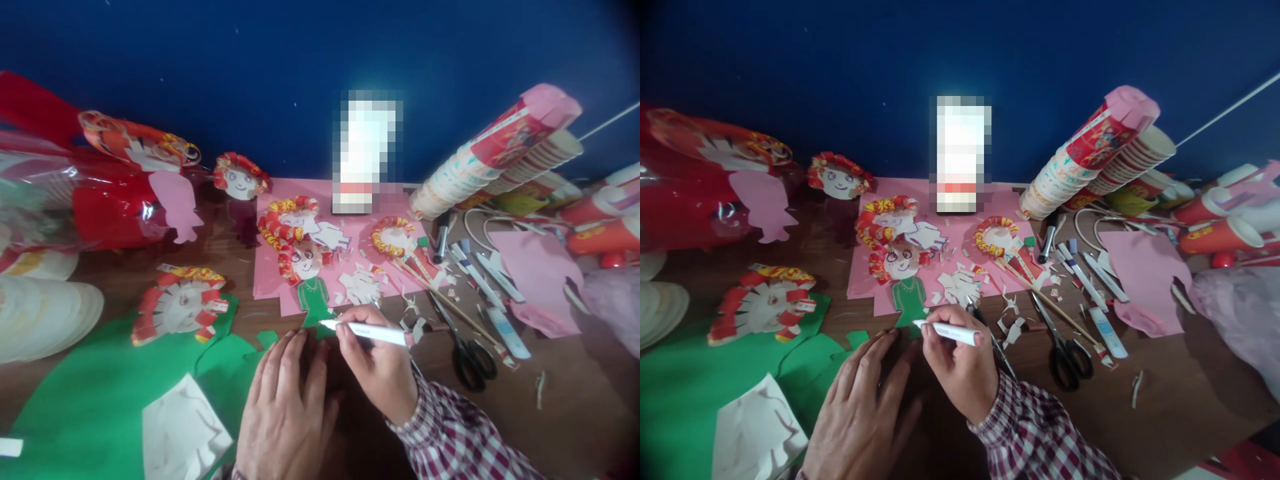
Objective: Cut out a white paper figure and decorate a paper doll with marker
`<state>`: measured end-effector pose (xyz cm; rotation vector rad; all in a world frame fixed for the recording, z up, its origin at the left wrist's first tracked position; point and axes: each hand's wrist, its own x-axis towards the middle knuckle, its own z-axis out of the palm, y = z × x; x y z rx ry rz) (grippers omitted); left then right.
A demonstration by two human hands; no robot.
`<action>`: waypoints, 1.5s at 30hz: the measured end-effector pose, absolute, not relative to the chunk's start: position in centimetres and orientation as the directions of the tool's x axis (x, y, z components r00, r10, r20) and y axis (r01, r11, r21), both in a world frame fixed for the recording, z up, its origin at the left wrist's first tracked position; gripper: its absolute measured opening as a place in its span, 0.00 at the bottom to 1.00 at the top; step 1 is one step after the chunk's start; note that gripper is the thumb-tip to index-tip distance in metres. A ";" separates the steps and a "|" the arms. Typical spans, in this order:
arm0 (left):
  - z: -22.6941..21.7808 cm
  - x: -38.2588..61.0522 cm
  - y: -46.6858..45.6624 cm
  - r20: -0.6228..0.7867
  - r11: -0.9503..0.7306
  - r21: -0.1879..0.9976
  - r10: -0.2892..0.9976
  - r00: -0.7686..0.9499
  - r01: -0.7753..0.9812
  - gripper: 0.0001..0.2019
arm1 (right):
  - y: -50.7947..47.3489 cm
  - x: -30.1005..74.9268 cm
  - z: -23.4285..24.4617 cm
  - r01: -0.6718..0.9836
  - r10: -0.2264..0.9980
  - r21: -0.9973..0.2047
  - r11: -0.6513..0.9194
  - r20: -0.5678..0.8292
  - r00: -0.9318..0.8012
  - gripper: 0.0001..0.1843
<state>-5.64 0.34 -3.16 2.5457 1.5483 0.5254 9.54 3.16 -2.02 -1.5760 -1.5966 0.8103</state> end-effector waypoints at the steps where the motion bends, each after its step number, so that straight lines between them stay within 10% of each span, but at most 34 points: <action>1: -3.2 -5.6 0.4 0.238 -0.472 0.274 0.878 0.416 0.838 0.18 | 3.1 9.6 -2.1 0.515 0.998 -0.856 0.030 0.058 0.039 0.03; 45: -3.6 -5.9 0.1 0.233 -0.487 0.246 0.869 0.437 0.838 0.21 | 3.4 10.0 -2.1 0.545 0.992 -0.836 0.069 0.117 0.055 0.05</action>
